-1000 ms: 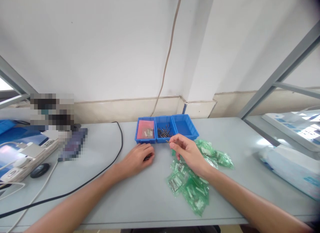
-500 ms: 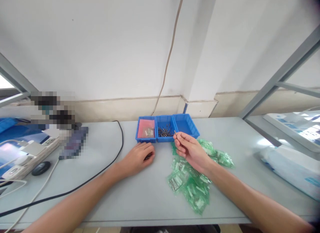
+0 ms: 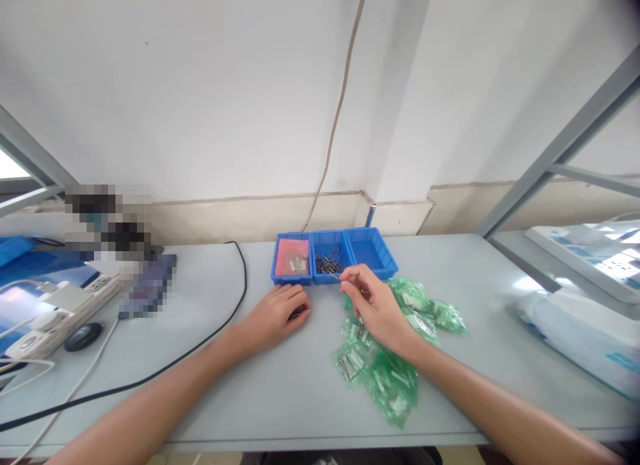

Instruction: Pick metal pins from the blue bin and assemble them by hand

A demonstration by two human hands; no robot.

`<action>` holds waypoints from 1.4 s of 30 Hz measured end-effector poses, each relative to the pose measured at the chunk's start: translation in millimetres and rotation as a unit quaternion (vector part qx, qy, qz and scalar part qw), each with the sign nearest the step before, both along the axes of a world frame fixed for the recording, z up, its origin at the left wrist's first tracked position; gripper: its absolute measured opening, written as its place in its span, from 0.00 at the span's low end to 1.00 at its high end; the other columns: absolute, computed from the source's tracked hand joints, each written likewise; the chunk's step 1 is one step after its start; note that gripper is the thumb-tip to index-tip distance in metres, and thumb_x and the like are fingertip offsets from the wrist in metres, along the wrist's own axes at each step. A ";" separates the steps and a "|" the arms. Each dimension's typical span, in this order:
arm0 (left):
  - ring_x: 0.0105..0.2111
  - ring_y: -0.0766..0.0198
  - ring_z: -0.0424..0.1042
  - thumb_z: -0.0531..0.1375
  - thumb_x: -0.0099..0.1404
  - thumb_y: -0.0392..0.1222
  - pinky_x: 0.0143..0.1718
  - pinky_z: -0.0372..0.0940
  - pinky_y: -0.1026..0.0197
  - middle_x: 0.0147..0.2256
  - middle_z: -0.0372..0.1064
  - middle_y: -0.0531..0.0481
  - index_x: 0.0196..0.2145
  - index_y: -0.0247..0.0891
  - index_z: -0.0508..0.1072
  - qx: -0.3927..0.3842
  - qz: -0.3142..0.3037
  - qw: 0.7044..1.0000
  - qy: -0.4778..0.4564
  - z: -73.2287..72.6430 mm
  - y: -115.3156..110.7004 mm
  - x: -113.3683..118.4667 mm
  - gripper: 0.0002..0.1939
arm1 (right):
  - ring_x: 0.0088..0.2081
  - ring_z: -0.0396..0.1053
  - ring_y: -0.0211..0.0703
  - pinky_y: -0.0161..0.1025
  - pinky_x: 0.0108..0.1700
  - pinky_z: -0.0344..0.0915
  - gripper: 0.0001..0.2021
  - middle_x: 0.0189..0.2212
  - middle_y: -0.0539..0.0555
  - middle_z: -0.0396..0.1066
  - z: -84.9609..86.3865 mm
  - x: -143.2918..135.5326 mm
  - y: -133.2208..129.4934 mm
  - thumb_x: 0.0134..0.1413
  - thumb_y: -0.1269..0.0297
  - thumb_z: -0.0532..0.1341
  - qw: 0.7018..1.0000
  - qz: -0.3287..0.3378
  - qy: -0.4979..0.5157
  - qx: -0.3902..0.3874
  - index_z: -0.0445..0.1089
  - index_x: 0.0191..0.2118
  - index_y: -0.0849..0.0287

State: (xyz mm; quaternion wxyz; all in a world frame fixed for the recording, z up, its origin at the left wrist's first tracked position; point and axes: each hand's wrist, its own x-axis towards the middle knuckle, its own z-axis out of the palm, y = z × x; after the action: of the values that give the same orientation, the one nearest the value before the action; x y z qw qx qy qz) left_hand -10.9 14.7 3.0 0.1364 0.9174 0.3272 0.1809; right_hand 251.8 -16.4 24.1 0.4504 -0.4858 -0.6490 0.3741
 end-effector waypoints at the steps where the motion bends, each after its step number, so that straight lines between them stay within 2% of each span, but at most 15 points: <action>1: 0.39 0.59 0.68 0.54 0.80 0.40 0.44 0.62 0.56 0.39 0.69 0.50 0.41 0.40 0.69 0.001 0.000 1.000 -0.001 -0.3 0.0 -0.1 0.07 | 0.26 0.64 0.39 0.37 0.28 0.65 0.07 0.35 0.49 0.69 1.4 0.7 0.9 0.73 0.56 0.58 1.000 -0.003 0.012 -0.004 0.68 0.47 0.51; 8: 0.39 0.57 0.69 0.54 0.80 0.40 0.44 0.63 0.55 0.40 0.70 0.49 0.41 0.40 0.69 0.001 0.000 1.000 -0.001 0.6 -1.2 0.3 0.07 | 0.22 0.64 0.36 0.37 0.24 0.65 0.08 0.34 0.49 0.69 9.7 4.3 9.4 0.68 0.55 0.61 0.993 -0.036 0.108 -0.035 0.71 0.42 0.53; 10: 0.40 0.57 0.69 0.55 0.80 0.40 0.44 0.63 0.55 0.40 0.70 0.49 0.41 0.40 0.69 0.002 0.000 1.000 -0.002 0.9 -1.3 0.6 0.07 | 0.22 0.63 0.36 0.37 0.23 0.65 0.11 0.38 0.51 0.73 10.0 4.7 11.0 0.67 0.52 0.62 0.991 -0.037 0.122 -0.045 0.73 0.46 0.53; 12: 0.41 0.57 0.69 0.55 0.80 0.40 0.45 0.63 0.55 0.40 0.69 0.49 0.42 0.40 0.69 0.003 0.000 1.000 -0.004 0.7 -1.4 0.6 0.07 | 0.22 0.64 0.36 0.37 0.21 0.63 0.16 0.46 0.55 0.75 9.1 5.0 11.0 0.69 0.51 0.61 0.991 -0.031 0.121 -0.049 0.72 0.55 0.51; 14: 0.41 0.58 0.69 0.55 0.80 0.40 0.46 0.63 0.55 0.41 0.69 0.49 0.42 0.40 0.70 0.002 0.000 1.000 -0.006 0.3 -1.4 0.3 0.06 | 0.23 0.66 0.37 0.37 0.22 0.62 0.19 0.51 0.56 0.76 7.4 5.1 9.3 0.71 0.51 0.59 0.994 -0.024 0.095 -0.043 0.70 0.61 0.48; 15: 0.41 0.57 0.69 0.55 0.80 0.40 0.46 0.63 0.55 0.41 0.69 0.49 0.43 0.40 0.70 0.002 -0.001 1.000 -0.006 0.0 -1.3 0.1 0.06 | 0.24 0.67 0.37 0.38 0.24 0.63 0.18 0.50 0.55 0.76 6.3 5.1 8.0 0.72 0.52 0.58 0.997 -0.019 0.072 -0.037 0.70 0.61 0.48; 19: 0.41 0.57 0.69 0.55 0.80 0.40 0.46 0.63 0.55 0.42 0.69 0.48 0.45 0.40 0.71 -0.001 -0.001 1.000 -0.006 -0.4 -0.8 -0.8 0.05 | 0.31 0.72 0.44 0.42 0.35 0.68 0.12 0.40 0.53 0.78 2.7 4.4 2.1 0.75 0.57 0.56 0.998 0.009 -0.059 0.026 0.76 0.50 0.50; 22: 0.41 0.57 0.69 0.56 0.80 0.41 0.45 0.64 0.55 0.42 0.69 0.48 0.46 0.40 0.70 -0.001 0.003 1.000 -0.012 0.0 -1.2 -1.4 0.05 | 0.42 0.74 0.49 0.45 0.45 0.69 0.11 0.43 0.55 0.77 1.0 3.2 -0.1 0.76 0.62 0.55 0.984 0.060 -0.139 0.099 0.76 0.48 0.51; 24: 0.41 0.57 0.69 0.57 0.80 0.42 0.44 0.64 0.56 0.41 0.69 0.48 0.46 0.40 0.70 -0.005 0.004 1.000 -0.017 0.8 -1.9 -1.6 0.04 | 0.45 0.74 0.50 0.46 0.49 0.68 0.12 0.44 0.56 0.77 -0.4 2.4 -0.4 0.76 0.65 0.54 0.972 0.097 -0.169 0.128 0.76 0.48 0.52; 28: 0.40 0.56 0.69 0.57 0.79 0.43 0.43 0.64 0.56 0.41 0.70 0.48 0.45 0.41 0.69 0.001 0.009 1.000 -0.015 1.5 -3.0 -1.5 0.04 | 0.46 0.73 0.50 0.46 0.50 0.68 0.12 0.43 0.56 0.76 -3.8 1.7 -0.8 0.76 0.68 0.54 0.958 0.131 -0.201 0.155 0.75 0.48 0.53; 35: 0.41 0.55 0.70 0.58 0.79 0.48 0.45 0.65 0.54 0.43 0.71 0.46 0.48 0.40 0.70 0.068 0.012 0.998 -0.006 -1.4 -2.2 -3.2 0.09 | 0.44 0.70 0.50 0.49 0.51 0.65 0.10 0.40 0.55 0.75 -5.0 1.8 -1.1 0.76 0.69 0.55 0.930 0.154 -0.278 0.186 0.75 0.44 0.54; 42: 0.46 0.50 0.72 0.58 0.79 0.55 0.47 0.63 0.50 0.46 0.72 0.42 0.51 0.40 0.73 0.139 -0.021 0.987 0.076 11.3 -1.5 -11.1 0.16 | 0.43 0.70 0.50 0.48 0.50 0.64 0.10 0.40 0.55 0.76 -5.6 3.1 0.0 0.76 0.67 0.56 0.923 0.152 -0.297 0.190 0.75 0.44 0.55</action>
State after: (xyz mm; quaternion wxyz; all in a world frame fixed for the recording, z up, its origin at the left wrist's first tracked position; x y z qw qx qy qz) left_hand -22.0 13.2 14.4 -0.0140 0.9450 0.2892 0.1519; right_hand 254.9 -16.4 18.5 0.2588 -0.3753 -0.8779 0.1466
